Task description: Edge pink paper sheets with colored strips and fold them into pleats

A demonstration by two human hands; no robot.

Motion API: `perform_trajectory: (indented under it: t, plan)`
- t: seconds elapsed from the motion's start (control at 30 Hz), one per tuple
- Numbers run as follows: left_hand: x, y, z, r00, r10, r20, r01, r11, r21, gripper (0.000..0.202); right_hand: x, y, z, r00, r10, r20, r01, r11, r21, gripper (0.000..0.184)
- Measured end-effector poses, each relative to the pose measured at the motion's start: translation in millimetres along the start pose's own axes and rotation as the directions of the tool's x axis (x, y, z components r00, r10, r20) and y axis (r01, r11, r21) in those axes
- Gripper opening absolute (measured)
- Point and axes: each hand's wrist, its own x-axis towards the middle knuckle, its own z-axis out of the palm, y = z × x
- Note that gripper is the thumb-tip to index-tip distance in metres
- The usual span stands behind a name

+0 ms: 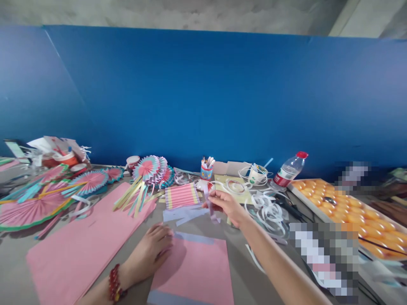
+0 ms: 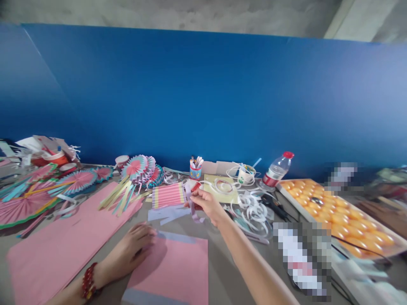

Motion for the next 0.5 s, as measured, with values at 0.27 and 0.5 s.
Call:
perform_trajectory:
  t: [0.27,0.5]
  plan:
    - [5,4,-5.1,0.999,0.009,0.042,-0.006,0.998,-0.069,0.022,-11,4,-15,0.996,-0.001,-0.088,0.019,0.978,0.208,0.032]
    - [9,10,-16.5,0.999,-0.033,-0.01,0.029,0.966,-0.259,0.019,-23,-11,-15,0.977,-0.138,-0.163,0.199,0.861,0.468,0.026]
